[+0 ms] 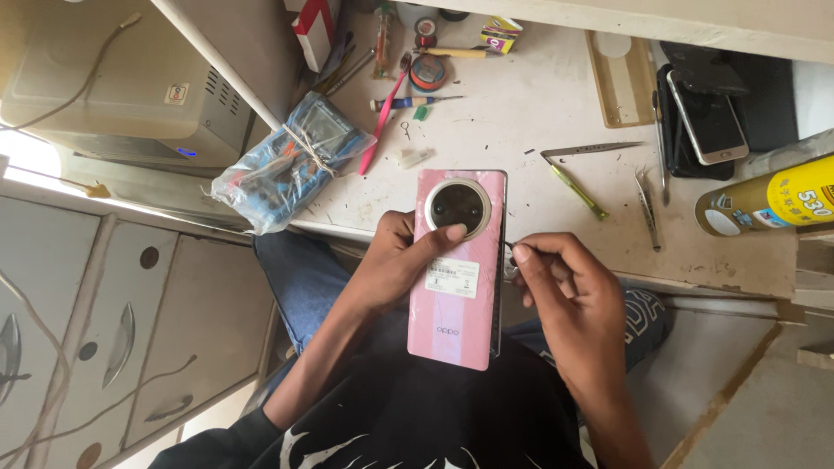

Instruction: The person holds a pink smartphone, pries open its back cover by hand, and removes the back panel to expose the internal components. They then use a small tool to work on the exposed internals while holding the phone body steady on their lap and the bench.

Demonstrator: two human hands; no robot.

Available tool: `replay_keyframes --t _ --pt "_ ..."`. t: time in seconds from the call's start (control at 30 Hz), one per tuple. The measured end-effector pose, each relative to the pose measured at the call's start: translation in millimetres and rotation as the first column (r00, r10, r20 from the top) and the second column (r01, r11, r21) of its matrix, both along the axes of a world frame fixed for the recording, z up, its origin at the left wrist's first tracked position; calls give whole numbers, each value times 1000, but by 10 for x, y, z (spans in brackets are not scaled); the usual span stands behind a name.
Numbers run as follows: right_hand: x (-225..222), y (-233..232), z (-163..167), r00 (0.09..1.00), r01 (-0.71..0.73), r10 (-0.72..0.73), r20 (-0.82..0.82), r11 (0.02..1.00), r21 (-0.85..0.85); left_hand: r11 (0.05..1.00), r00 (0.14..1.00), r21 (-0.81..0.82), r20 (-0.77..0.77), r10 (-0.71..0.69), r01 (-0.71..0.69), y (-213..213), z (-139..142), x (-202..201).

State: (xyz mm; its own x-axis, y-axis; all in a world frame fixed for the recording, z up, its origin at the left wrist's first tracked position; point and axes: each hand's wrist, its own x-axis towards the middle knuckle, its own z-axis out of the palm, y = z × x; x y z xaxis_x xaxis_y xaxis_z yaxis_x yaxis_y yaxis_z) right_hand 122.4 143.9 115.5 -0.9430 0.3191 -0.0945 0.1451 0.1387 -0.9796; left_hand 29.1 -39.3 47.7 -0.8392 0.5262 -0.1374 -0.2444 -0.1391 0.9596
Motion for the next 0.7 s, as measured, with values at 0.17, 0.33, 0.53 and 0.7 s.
replay_keyframes --t 0.17,0.33,0.53,0.7 --pt "-23 -21 50 999 -4 2 54 999 45 1000 999 -25 -32 -15 14 -6 19 20" --pt "-63 -8 108 999 25 -27 32 998 66 994 992 -79 -97 -80 72 -24 53 55" --pt "-63 26 122 1000 2 -2 -2 989 145 986 982 -105 -121 -145 133 -62 113 80" --pt "-14 9 4 994 99 -103 -32 991 -92 980 979 -144 -130 -158 139 -51 151 105"
